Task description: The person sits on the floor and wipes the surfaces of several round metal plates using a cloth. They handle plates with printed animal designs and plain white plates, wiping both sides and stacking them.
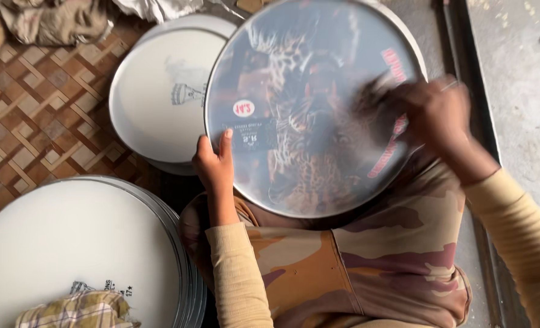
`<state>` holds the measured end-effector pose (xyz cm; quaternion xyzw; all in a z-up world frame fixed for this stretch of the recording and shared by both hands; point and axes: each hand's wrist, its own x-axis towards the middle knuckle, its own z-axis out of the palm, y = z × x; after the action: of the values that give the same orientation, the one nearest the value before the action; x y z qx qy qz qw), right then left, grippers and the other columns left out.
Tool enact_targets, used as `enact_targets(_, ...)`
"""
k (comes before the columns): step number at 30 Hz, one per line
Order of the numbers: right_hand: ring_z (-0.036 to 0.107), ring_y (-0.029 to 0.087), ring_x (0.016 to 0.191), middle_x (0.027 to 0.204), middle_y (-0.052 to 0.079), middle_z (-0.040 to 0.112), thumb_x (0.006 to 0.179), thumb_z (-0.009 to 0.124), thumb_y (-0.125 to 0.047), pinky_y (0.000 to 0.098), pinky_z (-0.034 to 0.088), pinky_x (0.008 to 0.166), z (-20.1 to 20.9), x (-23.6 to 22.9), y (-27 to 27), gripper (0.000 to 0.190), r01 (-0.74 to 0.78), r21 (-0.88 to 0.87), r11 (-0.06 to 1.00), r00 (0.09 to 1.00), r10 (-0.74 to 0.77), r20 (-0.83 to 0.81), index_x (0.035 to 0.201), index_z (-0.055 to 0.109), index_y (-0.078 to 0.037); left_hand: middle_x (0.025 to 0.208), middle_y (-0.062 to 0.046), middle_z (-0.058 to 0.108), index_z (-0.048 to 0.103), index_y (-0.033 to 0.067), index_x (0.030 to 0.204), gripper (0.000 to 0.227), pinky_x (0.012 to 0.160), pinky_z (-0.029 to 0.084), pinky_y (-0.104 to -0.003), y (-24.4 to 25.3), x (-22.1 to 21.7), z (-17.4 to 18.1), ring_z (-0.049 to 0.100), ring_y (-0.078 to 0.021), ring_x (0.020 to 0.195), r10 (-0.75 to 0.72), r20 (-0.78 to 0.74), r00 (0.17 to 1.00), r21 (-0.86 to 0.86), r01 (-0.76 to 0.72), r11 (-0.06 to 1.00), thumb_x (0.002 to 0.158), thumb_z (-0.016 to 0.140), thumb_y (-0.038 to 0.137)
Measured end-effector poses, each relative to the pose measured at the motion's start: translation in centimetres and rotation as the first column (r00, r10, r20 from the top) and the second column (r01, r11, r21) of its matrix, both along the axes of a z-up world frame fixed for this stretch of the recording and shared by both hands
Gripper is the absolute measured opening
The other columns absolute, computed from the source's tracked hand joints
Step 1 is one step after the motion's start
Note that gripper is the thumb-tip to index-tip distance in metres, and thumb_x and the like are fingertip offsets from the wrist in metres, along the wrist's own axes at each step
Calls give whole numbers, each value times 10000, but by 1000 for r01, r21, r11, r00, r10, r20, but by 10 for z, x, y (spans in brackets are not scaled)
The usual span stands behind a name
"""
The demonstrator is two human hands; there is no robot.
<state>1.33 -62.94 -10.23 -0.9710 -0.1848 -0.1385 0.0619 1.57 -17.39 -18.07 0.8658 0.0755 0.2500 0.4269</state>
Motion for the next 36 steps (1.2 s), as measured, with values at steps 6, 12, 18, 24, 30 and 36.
enact_targets(6, 634, 330, 831, 956, 128, 678, 758, 672, -84, 477, 483, 726, -12, -55, 31, 365, 92, -96, 991, 994, -97, -51, 1120, 695, -44, 643, -192, 543, 495, -3, 776, 523, 532, 467, -413, 0, 2, 8, 496, -374, 549, 18, 47, 999, -25, -17, 1000, 946, 783, 399)
enact_targets(12, 653, 304, 803, 930, 87, 694, 698, 658, -79, 456, 519, 652, -19, -133, 101, 282, -187, -38, 982, 981, 185, -65, 965, 727, -139, 629, -159, 545, 499, -7, 772, 481, 542, 461, -387, 1, -2, 3, 489, -292, 530, 3, 22, 1000, -63, -2, 998, 970, 750, 352)
enact_targets(18, 625, 360, 997, 1047, 120, 657, 870, 722, -87, 482, 516, 804, 10, -41, 36, 228, 175, 114, 978, 972, -190, 140, 1096, 689, -84, 655, -134, 526, 511, -10, 833, 368, 560, 411, -374, 2, -13, 11, 490, -251, 568, -26, 98, 995, -169, 43, 985, 1101, 552, 240)
enact_targets(24, 649, 287, 933, 1032, 68, 655, 723, 651, -55, 423, 526, 700, -8, -94, 142, 309, -145, -172, 974, 989, 136, -62, 1026, 690, -105, 617, -75, 492, 514, 18, 830, 343, 528, 385, -345, -1, -11, 11, 462, -193, 532, 8, 112, 994, -185, 13, 983, 1096, 524, 235)
enact_targets(30, 632, 275, 1126, 1212, 56, 677, 695, 700, -152, 437, 525, 896, -14, -50, 135, 424, -618, -79, 782, 785, 619, -4, 1118, 730, -165, 588, -60, 417, 446, 24, 807, 381, 507, 331, -324, 0, -8, 5, 382, -154, 521, -52, 83, 995, -245, 71, 967, 1108, 508, 248)
enact_targets(36, 653, 364, 1110, 1220, 135, 694, 876, 623, 71, 463, 562, 943, 5, 92, 64, 370, 10, 172, 985, 862, -95, 498, 1219, 706, -39, 589, -47, 424, 448, 23, 801, 398, 507, 340, -309, 2, -13, 6, 380, -143, 524, -67, 132, 989, -266, 101, 959, 1108, 508, 268)
